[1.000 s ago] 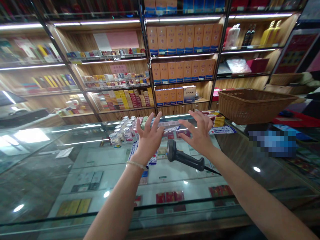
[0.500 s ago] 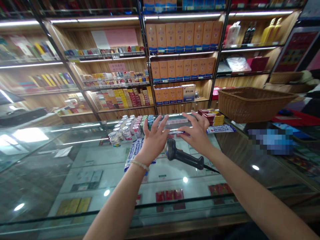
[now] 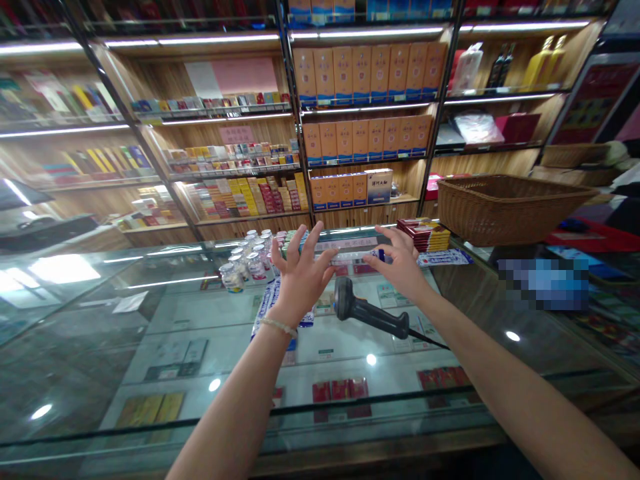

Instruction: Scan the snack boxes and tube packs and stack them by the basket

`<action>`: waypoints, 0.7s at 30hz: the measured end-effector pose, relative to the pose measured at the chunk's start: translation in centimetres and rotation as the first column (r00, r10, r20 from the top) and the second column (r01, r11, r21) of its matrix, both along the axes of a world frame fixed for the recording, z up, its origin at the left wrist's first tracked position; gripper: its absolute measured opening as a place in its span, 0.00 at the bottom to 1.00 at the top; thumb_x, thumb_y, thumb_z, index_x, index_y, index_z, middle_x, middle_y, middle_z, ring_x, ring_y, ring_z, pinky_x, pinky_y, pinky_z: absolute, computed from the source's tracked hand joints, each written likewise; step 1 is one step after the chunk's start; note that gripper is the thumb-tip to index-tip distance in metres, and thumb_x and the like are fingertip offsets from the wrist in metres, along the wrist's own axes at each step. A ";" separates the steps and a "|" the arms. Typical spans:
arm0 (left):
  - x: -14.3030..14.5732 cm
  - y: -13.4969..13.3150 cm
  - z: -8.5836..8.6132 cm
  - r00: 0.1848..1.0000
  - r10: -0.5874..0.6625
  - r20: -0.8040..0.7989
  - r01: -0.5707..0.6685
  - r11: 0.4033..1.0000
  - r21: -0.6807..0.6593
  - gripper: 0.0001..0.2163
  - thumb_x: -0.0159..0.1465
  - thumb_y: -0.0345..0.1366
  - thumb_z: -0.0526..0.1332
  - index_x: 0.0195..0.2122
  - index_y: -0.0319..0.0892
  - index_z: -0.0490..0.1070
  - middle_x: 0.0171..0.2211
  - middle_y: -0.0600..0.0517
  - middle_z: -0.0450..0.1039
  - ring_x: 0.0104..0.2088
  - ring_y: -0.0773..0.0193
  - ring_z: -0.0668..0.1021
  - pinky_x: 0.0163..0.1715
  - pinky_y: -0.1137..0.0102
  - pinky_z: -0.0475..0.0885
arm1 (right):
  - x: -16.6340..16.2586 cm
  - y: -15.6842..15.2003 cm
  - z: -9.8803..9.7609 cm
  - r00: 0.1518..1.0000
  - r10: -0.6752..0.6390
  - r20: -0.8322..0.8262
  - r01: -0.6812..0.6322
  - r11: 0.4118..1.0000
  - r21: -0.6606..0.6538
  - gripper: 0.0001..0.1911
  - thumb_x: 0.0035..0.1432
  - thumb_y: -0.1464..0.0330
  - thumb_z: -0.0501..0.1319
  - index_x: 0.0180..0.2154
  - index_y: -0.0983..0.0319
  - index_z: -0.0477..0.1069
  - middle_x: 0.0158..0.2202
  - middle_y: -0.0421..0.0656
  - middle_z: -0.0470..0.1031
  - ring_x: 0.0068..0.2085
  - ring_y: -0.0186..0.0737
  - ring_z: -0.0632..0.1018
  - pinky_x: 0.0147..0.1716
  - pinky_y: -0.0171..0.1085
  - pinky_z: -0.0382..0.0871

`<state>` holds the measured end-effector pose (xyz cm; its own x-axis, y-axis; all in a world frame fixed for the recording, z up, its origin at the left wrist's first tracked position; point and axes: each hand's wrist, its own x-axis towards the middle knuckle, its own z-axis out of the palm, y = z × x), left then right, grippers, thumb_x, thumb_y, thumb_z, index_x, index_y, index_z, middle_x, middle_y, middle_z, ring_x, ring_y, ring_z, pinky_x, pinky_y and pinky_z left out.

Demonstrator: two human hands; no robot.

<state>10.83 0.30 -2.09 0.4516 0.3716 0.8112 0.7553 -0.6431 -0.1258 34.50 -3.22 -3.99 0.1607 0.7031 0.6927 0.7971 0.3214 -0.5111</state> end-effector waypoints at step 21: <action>-0.6 0.7 0.0 0.996 0.054 0.069 -0.051 0.998 -0.039 0.05 0.66 0.37 0.69 0.42 0.54 0.80 0.75 0.55 0.59 0.75 0.42 0.59 0.72 0.33 0.31 | 0.7 1.7 -2.0 0.993 -0.082 0.081 0.096 0.979 -0.178 0.33 0.70 0.42 0.48 0.67 0.45 0.69 0.76 0.47 0.59 0.76 0.64 0.54 0.67 0.73 0.53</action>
